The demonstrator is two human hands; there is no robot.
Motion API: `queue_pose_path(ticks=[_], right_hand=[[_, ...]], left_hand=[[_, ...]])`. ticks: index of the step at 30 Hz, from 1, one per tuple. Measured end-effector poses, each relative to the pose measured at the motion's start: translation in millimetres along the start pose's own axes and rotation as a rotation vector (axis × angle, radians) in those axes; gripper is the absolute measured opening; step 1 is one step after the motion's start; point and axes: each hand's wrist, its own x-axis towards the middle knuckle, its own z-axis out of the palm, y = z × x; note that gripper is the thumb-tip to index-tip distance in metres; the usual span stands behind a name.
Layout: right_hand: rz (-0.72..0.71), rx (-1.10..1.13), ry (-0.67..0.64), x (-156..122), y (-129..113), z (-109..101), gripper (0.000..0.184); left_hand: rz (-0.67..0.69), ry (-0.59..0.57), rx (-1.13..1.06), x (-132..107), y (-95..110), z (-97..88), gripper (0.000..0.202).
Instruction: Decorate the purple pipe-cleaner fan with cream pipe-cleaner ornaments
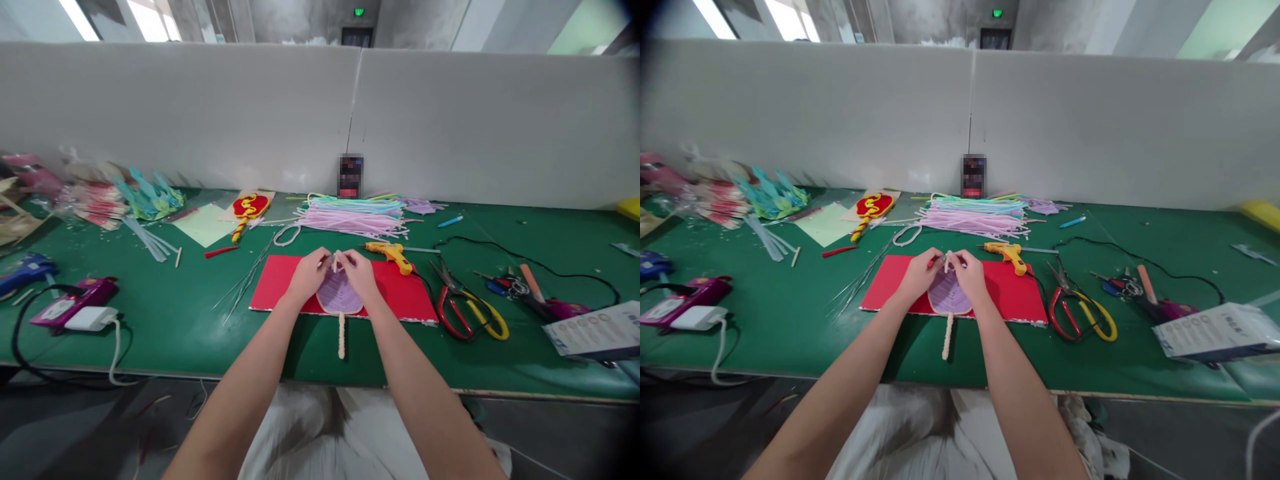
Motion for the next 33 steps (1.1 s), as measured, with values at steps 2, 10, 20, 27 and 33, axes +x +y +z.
queue_pose_path(ticks=[2,10,20,27,33], right_hand=[[0.022,0.03,-0.002,0.5,-0.1,0.4,0.032],[0.054,0.141,-0.018,1.0,0.7,1.5,0.027],[-0.004,0.011,0.022,0.9,-0.6,-1.8,0.028],[-0.005,-0.05,0.007,1.9,4.3,-2.0,0.035],[0.071,0.118,0.023,3.9,7.8,-0.9,0.035]], left_hand=[[-0.012,0.003,-0.035,-0.1,-0.1,0.9,0.012],[-0.048,0.017,-0.055,0.0,0.8,2.7,0.015],[-0.066,-0.006,-0.095,-0.1,1.3,5.4,0.015],[-0.06,-0.013,-0.13,0.8,-1.3,6.9,0.012],[-0.055,0.014,-0.136,2.8,-3.8,6.8,0.013]])
